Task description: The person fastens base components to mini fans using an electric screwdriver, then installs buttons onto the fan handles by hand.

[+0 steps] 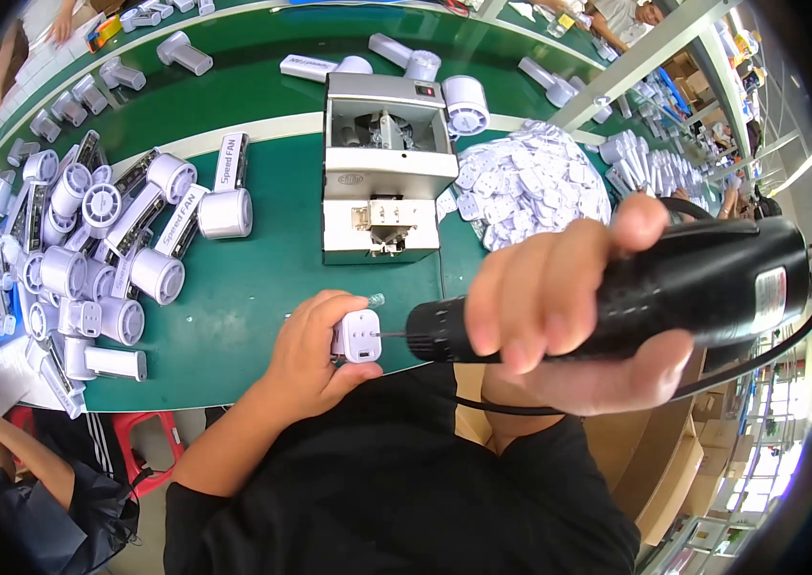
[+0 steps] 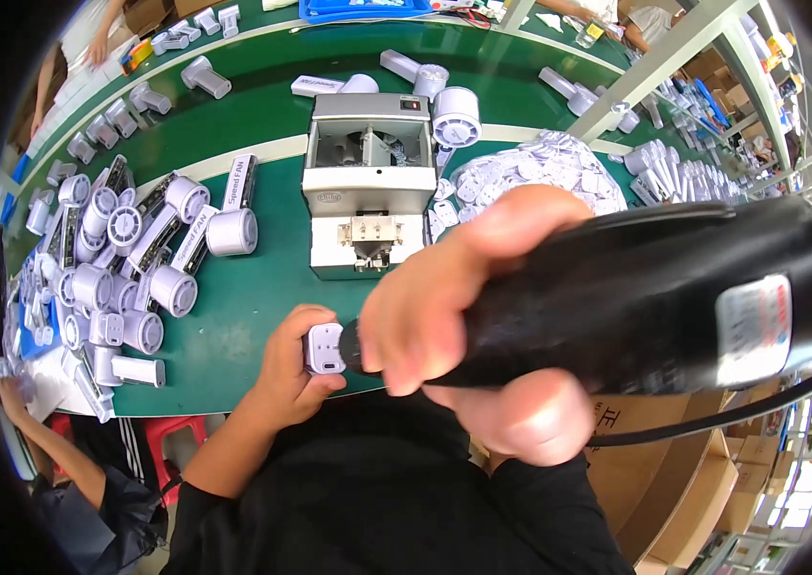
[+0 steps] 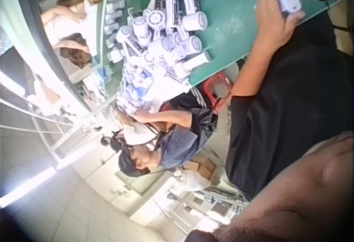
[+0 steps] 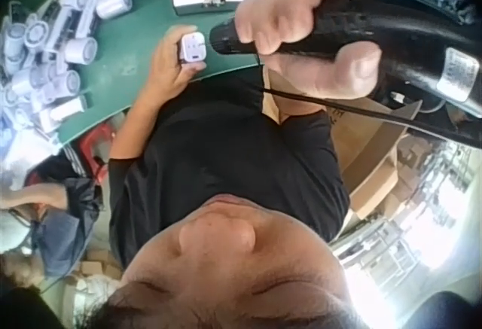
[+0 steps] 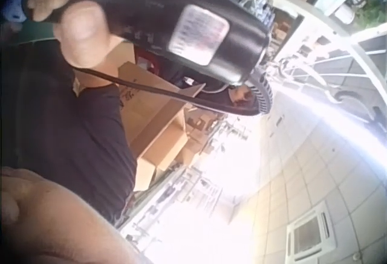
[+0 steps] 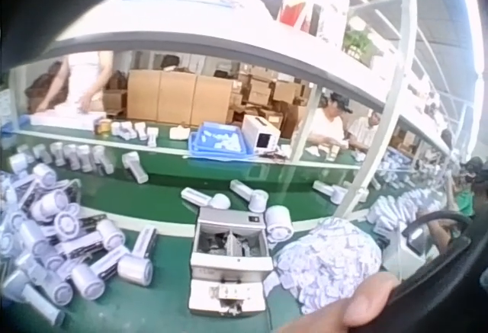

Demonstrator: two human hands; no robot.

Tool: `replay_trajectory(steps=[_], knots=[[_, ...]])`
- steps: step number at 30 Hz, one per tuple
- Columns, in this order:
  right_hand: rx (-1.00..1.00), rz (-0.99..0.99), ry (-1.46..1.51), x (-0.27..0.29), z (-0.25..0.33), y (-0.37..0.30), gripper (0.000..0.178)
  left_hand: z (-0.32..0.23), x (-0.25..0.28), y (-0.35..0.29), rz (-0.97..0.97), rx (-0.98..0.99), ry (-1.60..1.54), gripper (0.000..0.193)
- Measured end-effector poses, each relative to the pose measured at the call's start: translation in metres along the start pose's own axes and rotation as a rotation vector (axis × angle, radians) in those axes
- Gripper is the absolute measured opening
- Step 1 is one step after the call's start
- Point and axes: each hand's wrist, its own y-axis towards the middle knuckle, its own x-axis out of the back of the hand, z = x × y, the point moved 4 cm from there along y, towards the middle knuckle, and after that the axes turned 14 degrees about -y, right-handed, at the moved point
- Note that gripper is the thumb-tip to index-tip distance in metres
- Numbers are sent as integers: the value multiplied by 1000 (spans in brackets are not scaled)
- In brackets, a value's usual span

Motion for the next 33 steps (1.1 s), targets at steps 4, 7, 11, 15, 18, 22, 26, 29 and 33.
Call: replay_trajectory(steps=[4, 7, 11, 15, 18, 22, 26, 29, 33], knots=[[-94, 19, -63, -6, -13, -6, 54, 2, 3, -4, -22, 16, 15, 61], [-110, 11, -53, -7, -12, -5, 48, 3, 1, -2, 21, 32, 22, 61], [-131, 13, -41, -6, -19, -5, 46, 4, 1, -1, 35, 15, 51, 62], [-137, 3, -71, -6, -19, -7, 46, 3, 1, 0, 28, 9, 45, 62], [-38, 136, 50, 0, -16, -4, 44, -3, -2, 4, 41, 12, 96, 63], [-66, -162, -183, 27, -45, 11, 37, 3, 2, -4, 33, 45, 86, 64], [-148, -152, -326, 44, -91, 12, 30, 3, 3, -2, -2, 4, 19, 64], [-152, -166, -381, 40, -89, 8, 28, 1, 3, -2, -13, 5, 11, 64], [-277, -162, -378, 35, -84, 4, 31, 1, 4, -2, 1, 15, 30, 64]])
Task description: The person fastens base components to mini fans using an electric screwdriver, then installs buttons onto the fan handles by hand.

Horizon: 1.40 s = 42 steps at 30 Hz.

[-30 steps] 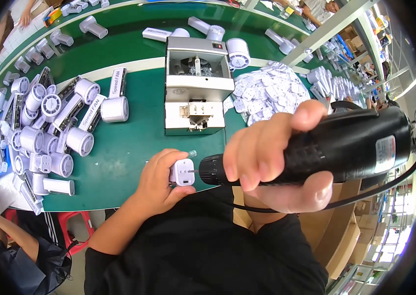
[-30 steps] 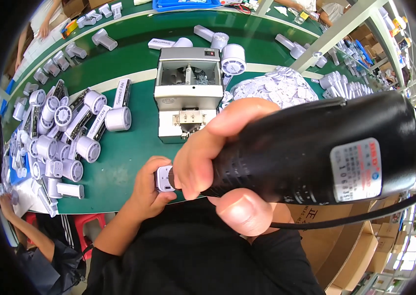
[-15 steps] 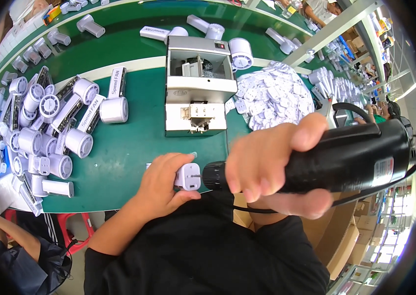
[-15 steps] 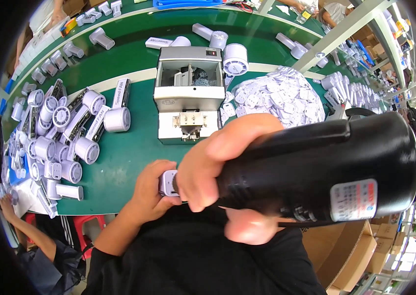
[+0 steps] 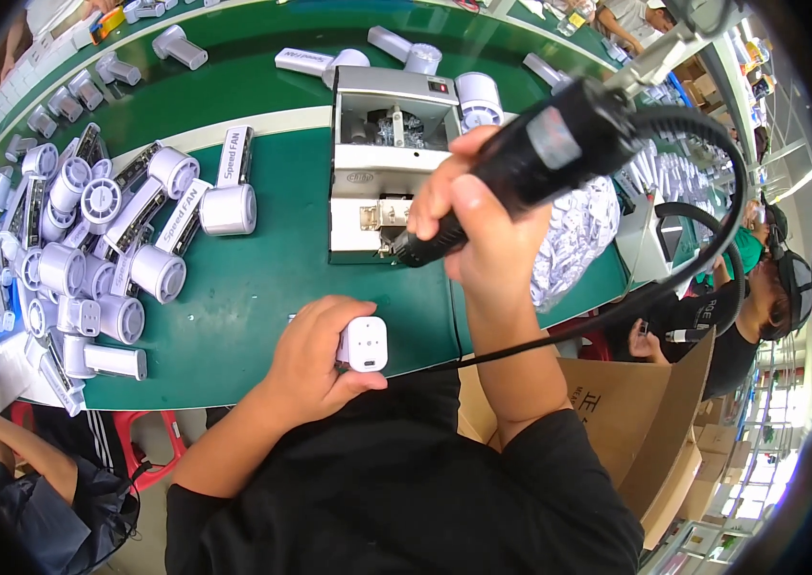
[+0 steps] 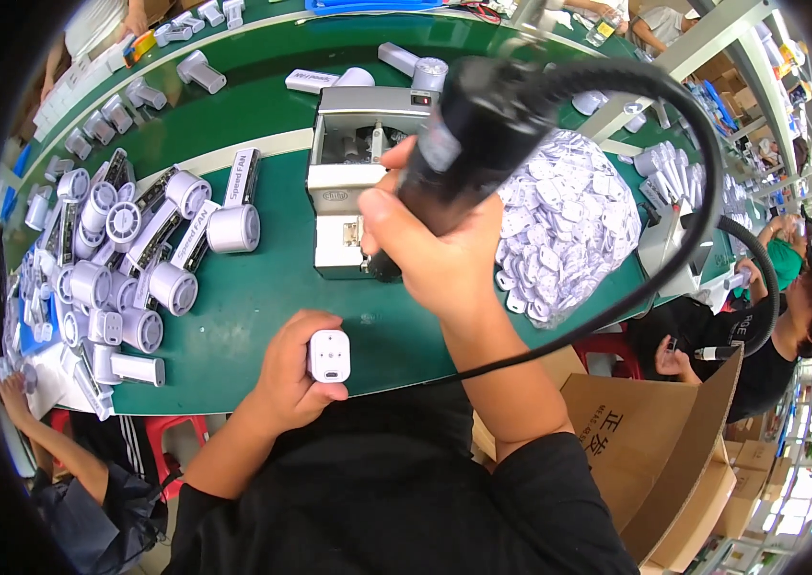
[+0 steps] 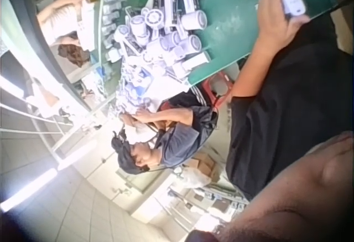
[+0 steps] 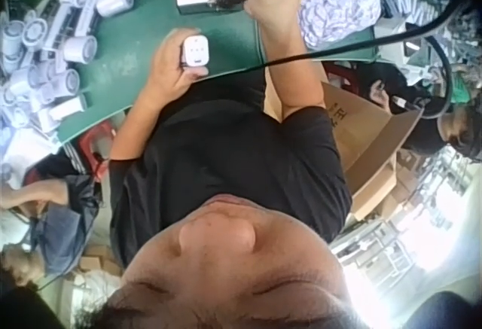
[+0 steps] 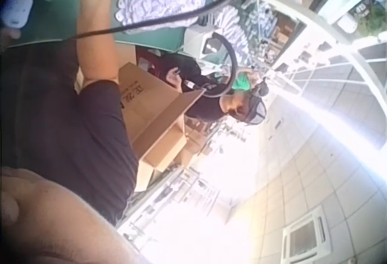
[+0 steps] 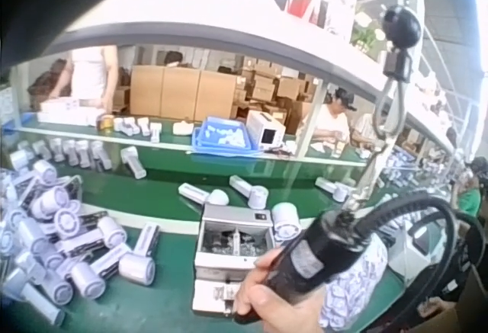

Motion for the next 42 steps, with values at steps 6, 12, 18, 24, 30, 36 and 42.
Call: replay_trajectory(steps=[6, 12, 18, 24, 30, 36, 42], knots=[[263, 78, 367, 6, 66, -20, 50, 1, -2, -2, -9, 16, 39, 64], [209, 116, 341, -6, 68, -27, 56, -1, -2, 0, 6, 33, 38, 62], [174, 113, 308, -8, 68, -27, 46, -2, -5, 4, 33, -1, 61, 62], [229, 156, 303, -7, 61, -29, 47, 1, -1, 3, 46, 39, 51, 62], [526, 168, 392, 43, 97, -13, 63, -36, 66, 45, 223, 129, 143, 74], [426, -208, 183, 68, 80, -10, 68, 12, 184, 239, 397, -134, 887, 45], [200, -115, 38, 62, 63, -17, 67, 230, 278, 290, 635, 300, 1294, 50]])
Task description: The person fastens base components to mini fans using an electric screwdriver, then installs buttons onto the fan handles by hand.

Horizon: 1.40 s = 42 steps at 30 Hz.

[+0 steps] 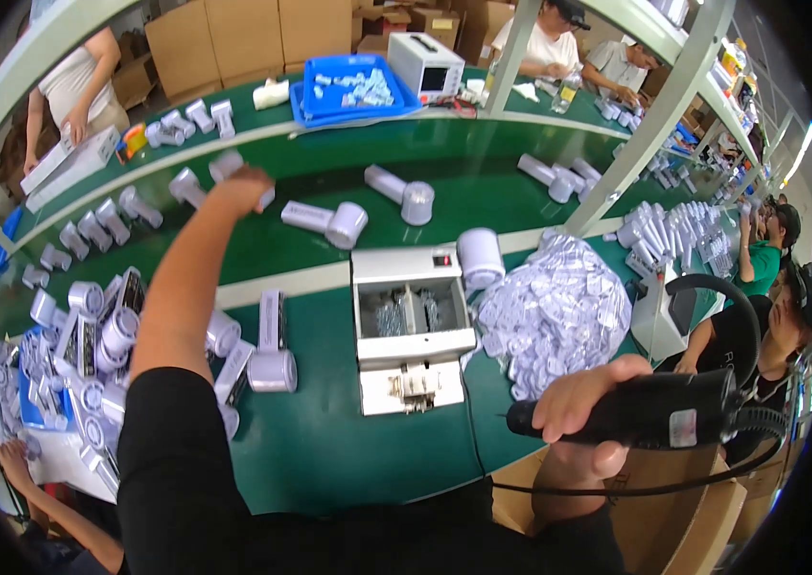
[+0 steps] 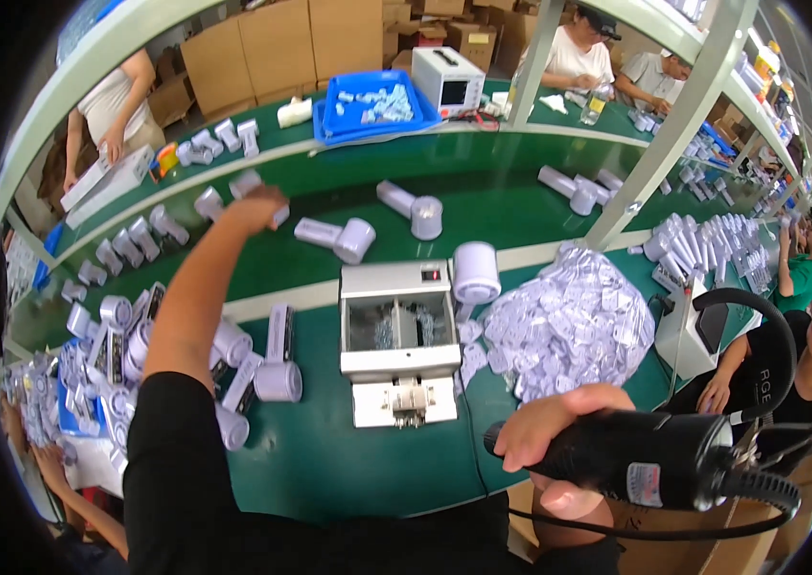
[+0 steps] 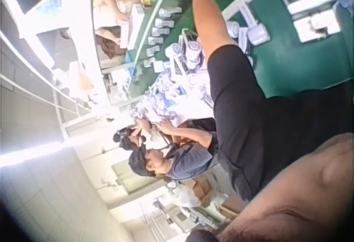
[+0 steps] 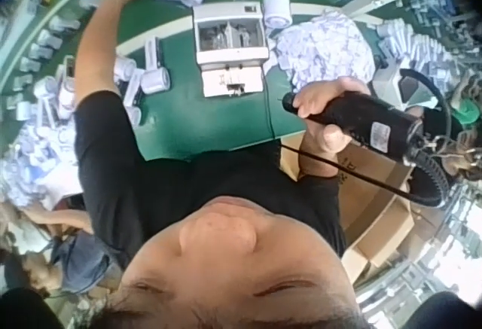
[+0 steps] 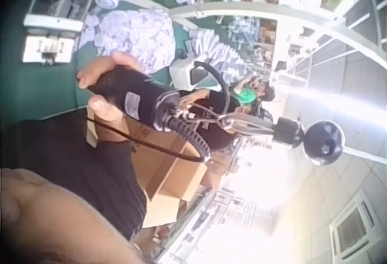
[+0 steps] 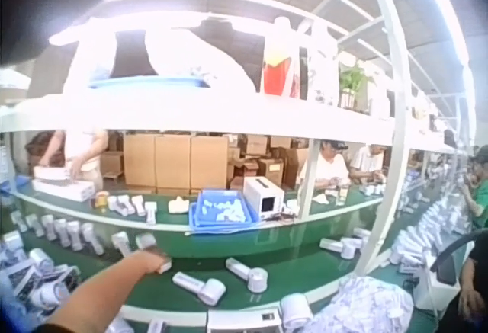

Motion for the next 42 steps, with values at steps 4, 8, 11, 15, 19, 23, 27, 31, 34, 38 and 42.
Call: replay_trajectory(steps=[4, 8, 11, 15, 19, 23, 27, 31, 34, 38, 42], knots=[[20, -1, -10, 20, 2, 0, 74, -34, -17, 17, 35, 83, -31, 71], [55, 371, 149, 33, -17, 22, 89, -77, -1, -8, -206, -112, -332, 61], [-82, 366, 286, 32, -40, 33, 77, -90, 29, -26, -113, -76, -316, 48], [-143, 310, -466, 69, -111, 27, 32, -125, 93, -96, -312, 16, -819, 41], [70, 639, -1157, 53, -148, -14, 28, -167, 138, -183, -732, -191, -1166, 48], [108, 690, -1344, 42, -156, -42, 36, -198, 123, -280, -1087, -241, -1137, 60], [231, 564, -1415, 57, -144, -50, 25, -224, 62, -362, -1266, -270, -1349, 75], [346, 443, -1325, 67, -134, -48, 16, -293, 20, -349, -1245, -182, -1667, 68], [398, 268, -1217, 53, -99, -44, 12, -317, -8, -325, -984, -193, -1711, 57], [469, 218, -951, -1, -37, -61, 19, -349, -12, -294, -761, -240, -1636, 57], [374, 496, -397, -53, -33, -57, 23, -339, -18, -291, -571, -379, -1666, 62]])
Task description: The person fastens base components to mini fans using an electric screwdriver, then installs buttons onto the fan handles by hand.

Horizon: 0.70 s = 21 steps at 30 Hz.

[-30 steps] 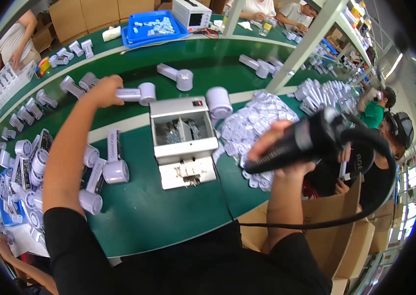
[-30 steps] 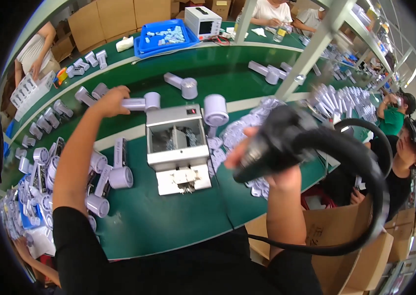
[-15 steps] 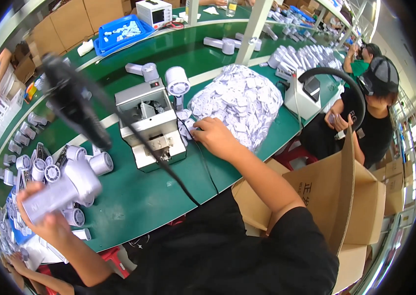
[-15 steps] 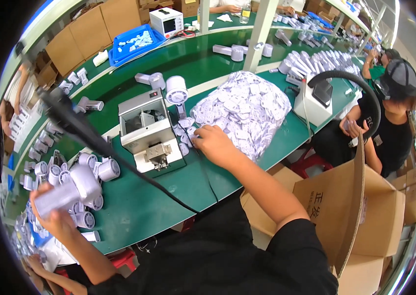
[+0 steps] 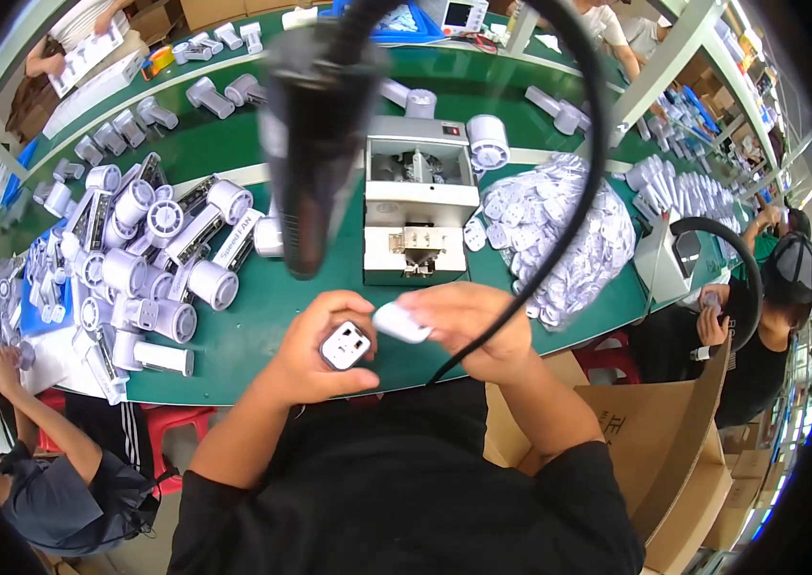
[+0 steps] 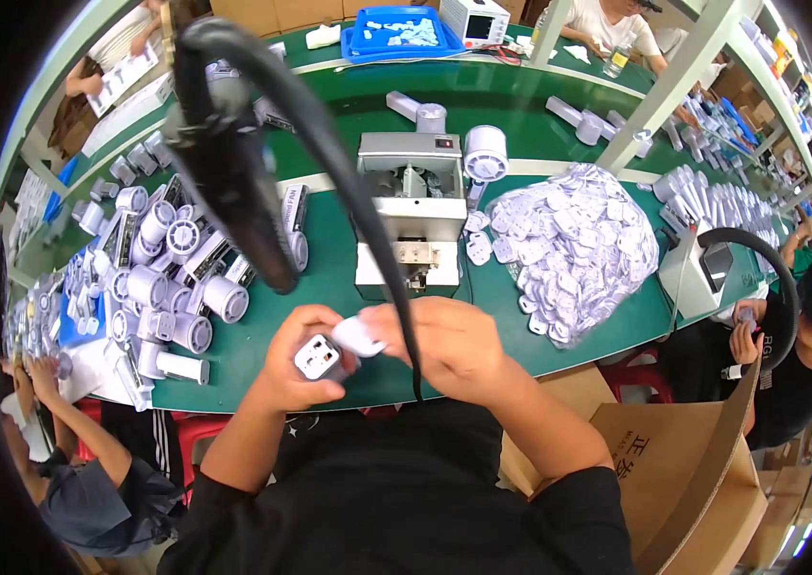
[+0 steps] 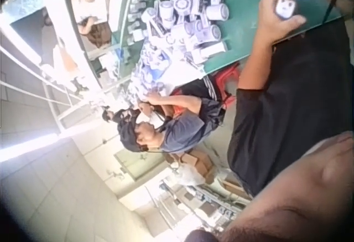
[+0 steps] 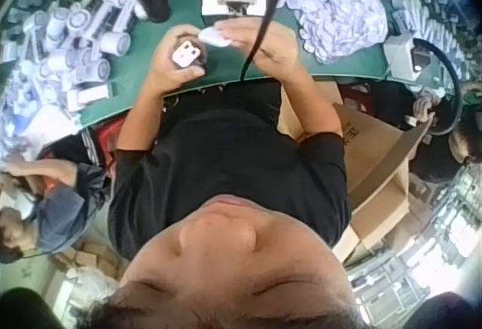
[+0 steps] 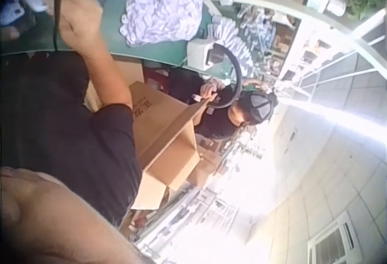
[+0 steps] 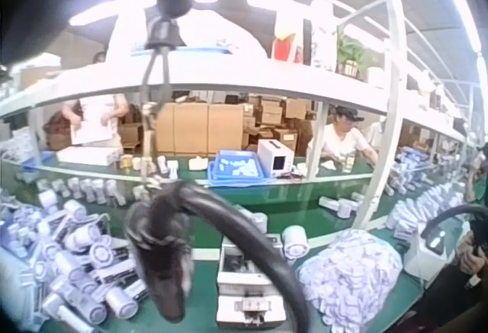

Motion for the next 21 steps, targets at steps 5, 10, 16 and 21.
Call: replay_trajectory(steps=[5, 10, 16, 21], knots=[[235, 336, -24, -26, 5, 25, 22, 13, -1, 6, 364, 411, -644, 75], [258, 483, -228, -26, 14, 20, 22, 21, -2, 3, 480, 394, -551, 75], [363, 52, -427, -2, 10, 14, 42, -1, 3, 7, 419, 309, -381, 72], [-356, -387, 97, 8, -51, 102, 55, 2, 0, -1, 155, 191, -156, 61]])
